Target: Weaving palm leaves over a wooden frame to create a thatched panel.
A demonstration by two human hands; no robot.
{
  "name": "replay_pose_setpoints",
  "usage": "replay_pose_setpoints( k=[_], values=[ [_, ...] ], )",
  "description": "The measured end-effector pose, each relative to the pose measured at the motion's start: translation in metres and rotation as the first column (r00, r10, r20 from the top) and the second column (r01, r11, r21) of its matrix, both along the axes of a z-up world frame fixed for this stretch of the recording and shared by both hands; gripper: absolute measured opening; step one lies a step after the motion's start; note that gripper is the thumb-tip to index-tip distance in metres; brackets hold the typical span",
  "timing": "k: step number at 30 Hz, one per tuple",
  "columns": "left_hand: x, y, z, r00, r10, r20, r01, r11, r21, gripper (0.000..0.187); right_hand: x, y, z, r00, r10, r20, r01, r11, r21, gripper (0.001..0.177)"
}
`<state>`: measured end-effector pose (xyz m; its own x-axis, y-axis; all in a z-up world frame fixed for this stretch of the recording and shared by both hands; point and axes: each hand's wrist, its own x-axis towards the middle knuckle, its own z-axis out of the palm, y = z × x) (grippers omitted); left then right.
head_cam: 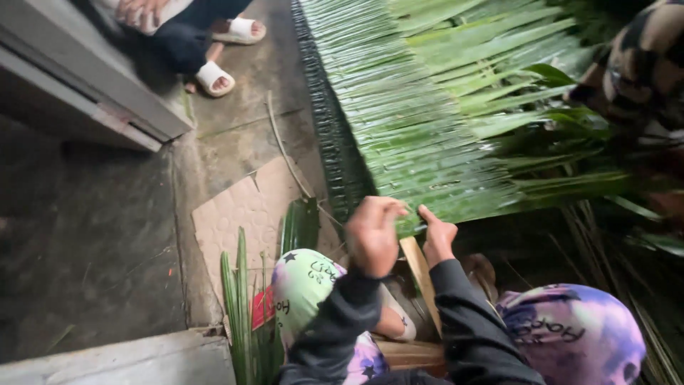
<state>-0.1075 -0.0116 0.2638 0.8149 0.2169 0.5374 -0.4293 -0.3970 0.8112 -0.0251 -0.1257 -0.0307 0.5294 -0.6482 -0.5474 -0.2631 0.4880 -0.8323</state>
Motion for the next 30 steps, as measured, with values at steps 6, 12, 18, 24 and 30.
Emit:
replay_pose_setpoints(
  k=[6, 12, 18, 24, 30],
  values=[
    [-0.009, 0.010, 0.105, 0.985, -0.102, 0.138, 0.115, 0.989, -0.088, 0.019, -0.005, 0.002, 0.017, 1.000, -0.016, 0.024, 0.015, 0.999, 0.048, 0.061],
    [0.012, -0.019, -0.058, 0.915, -0.392, -0.097, 0.335, 0.871, -0.361, 0.032, -0.003, -0.003, -0.003, 0.997, 0.007, -0.074, 0.007, 0.981, 0.193, 0.066],
    [0.027, -0.040, -0.120, 0.824, -0.382, -0.419, 0.243, 0.905, -0.348, 0.037, -0.021, 0.002, 0.089, 0.949, 0.097, -0.298, -0.074, 0.993, 0.088, 0.056],
    [-0.067, -0.086, -0.127, 0.830, -0.262, -0.492, 0.373, 0.917, 0.141, 0.026, 0.005, -0.005, 0.018, 0.990, 0.018, -0.138, -0.012, 0.999, 0.040, 0.059],
    [-0.103, -0.078, -0.084, 0.836, -0.341, -0.430, 0.402, 0.914, 0.057, 0.008, -0.017, -0.005, 0.033, 0.994, 0.092, 0.066, -0.097, 0.992, 0.078, 0.038]
  ],
)
